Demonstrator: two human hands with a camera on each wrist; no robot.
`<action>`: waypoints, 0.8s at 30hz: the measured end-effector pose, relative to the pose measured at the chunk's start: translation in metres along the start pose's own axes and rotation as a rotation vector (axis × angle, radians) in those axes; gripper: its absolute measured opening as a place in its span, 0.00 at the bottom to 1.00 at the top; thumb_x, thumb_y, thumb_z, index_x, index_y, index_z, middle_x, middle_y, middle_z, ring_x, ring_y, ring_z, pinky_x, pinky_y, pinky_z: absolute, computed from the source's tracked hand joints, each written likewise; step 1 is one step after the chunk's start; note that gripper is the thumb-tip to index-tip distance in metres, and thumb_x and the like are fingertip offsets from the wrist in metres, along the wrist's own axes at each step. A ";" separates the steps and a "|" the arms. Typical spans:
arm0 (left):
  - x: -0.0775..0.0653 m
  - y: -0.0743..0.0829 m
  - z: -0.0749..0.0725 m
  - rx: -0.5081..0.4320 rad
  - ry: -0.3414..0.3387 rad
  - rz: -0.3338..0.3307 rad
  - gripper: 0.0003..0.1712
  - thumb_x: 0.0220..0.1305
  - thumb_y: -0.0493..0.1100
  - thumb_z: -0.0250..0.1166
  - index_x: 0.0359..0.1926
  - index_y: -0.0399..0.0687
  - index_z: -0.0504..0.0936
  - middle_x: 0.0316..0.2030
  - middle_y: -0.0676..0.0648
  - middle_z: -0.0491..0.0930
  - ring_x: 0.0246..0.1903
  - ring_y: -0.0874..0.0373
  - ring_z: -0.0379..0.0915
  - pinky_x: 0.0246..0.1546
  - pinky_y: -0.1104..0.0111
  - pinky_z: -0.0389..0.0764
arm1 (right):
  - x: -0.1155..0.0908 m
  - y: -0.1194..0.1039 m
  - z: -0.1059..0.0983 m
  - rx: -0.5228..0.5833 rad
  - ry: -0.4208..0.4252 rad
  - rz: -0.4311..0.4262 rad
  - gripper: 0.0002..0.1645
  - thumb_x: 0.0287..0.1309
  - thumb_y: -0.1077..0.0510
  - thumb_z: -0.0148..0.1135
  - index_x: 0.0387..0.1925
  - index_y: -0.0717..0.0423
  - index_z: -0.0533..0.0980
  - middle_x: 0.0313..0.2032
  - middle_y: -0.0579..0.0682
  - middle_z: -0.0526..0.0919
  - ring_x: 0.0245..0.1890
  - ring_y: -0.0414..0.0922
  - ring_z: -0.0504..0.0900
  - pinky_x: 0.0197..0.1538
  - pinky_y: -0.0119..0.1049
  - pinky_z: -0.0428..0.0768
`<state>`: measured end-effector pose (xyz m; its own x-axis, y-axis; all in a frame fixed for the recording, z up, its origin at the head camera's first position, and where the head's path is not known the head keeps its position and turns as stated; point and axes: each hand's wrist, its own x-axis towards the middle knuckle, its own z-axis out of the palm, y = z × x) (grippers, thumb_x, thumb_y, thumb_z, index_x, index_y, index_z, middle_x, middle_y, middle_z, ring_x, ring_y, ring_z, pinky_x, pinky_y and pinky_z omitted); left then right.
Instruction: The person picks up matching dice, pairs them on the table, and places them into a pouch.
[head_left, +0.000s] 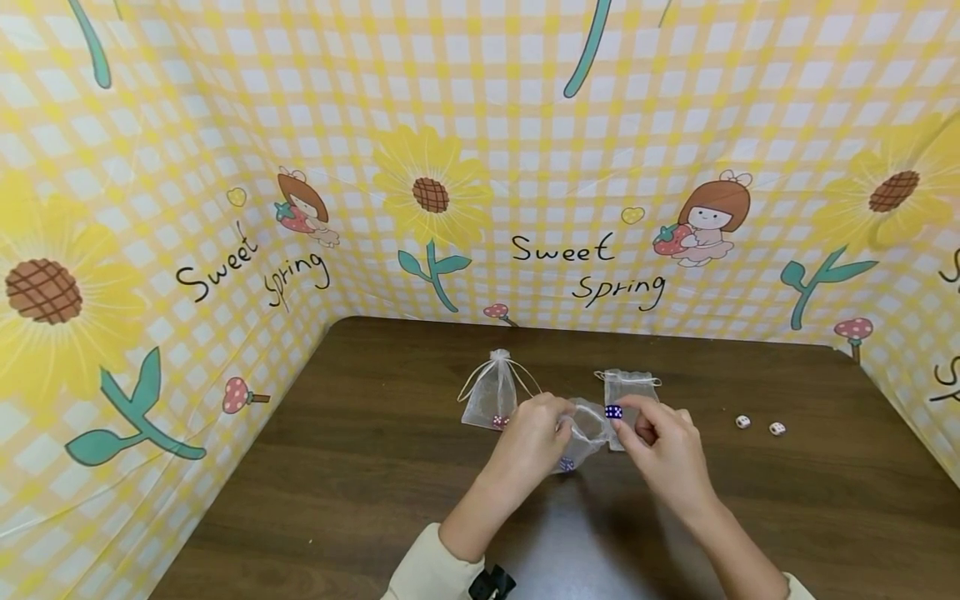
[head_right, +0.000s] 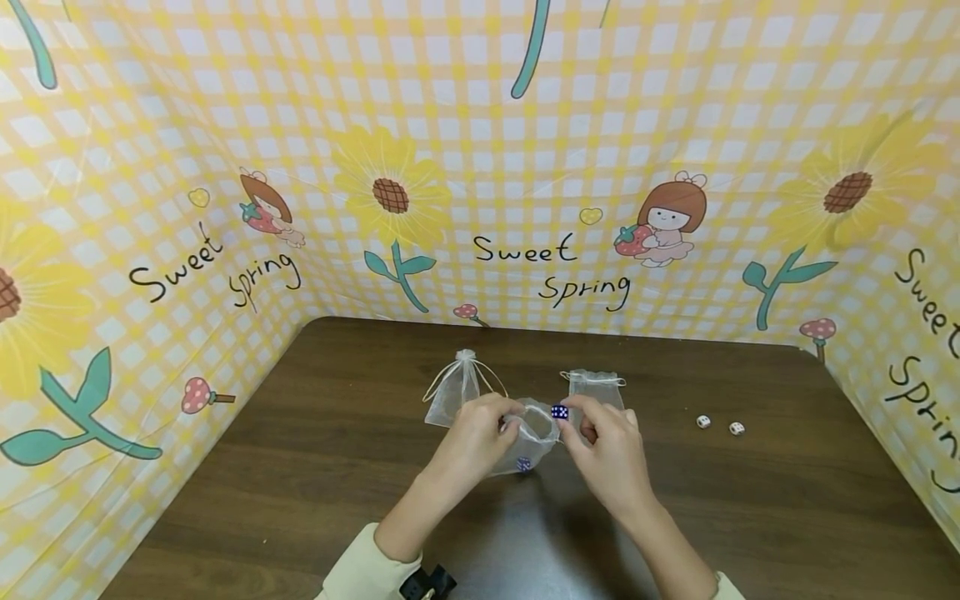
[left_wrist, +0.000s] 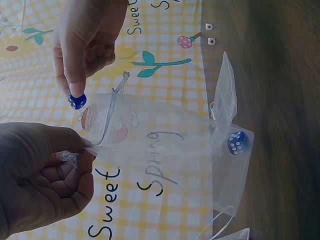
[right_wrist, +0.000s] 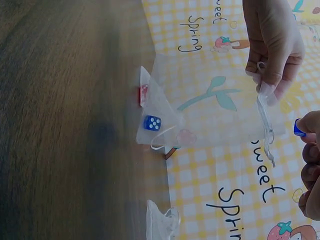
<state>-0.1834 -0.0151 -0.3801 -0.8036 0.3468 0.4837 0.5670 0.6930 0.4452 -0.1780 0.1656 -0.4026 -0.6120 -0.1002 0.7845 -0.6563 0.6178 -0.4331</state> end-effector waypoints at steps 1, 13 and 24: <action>0.000 0.000 0.000 -0.001 -0.003 -0.005 0.07 0.53 0.30 0.64 0.35 0.36 0.84 0.30 0.45 0.81 0.30 0.59 0.77 0.31 0.77 0.76 | 0.000 0.000 0.001 0.002 -0.005 -0.003 0.17 0.36 0.72 0.71 0.32 0.58 0.79 0.15 0.35 0.58 0.16 0.32 0.56 0.30 0.30 0.55; 0.001 0.001 -0.001 -0.023 -0.013 -0.001 0.07 0.54 0.30 0.63 0.36 0.35 0.84 0.31 0.45 0.81 0.30 0.60 0.77 0.28 0.80 0.74 | 0.000 -0.004 0.004 -0.026 -0.038 -0.004 0.19 0.34 0.74 0.69 0.33 0.59 0.79 0.14 0.35 0.57 0.16 0.32 0.55 0.31 0.31 0.55; 0.001 0.000 -0.001 -0.027 -0.002 0.009 0.07 0.54 0.30 0.64 0.36 0.35 0.83 0.30 0.45 0.80 0.29 0.60 0.76 0.29 0.80 0.74 | 0.001 -0.003 0.001 -0.023 -0.016 0.006 0.19 0.35 0.75 0.68 0.33 0.58 0.80 0.15 0.34 0.57 0.15 0.31 0.56 0.30 0.31 0.55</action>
<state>-0.1842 -0.0151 -0.3786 -0.7990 0.3536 0.4864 0.5785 0.6726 0.4614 -0.1772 0.1627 -0.4011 -0.6230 -0.1093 0.7745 -0.6424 0.6365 -0.4269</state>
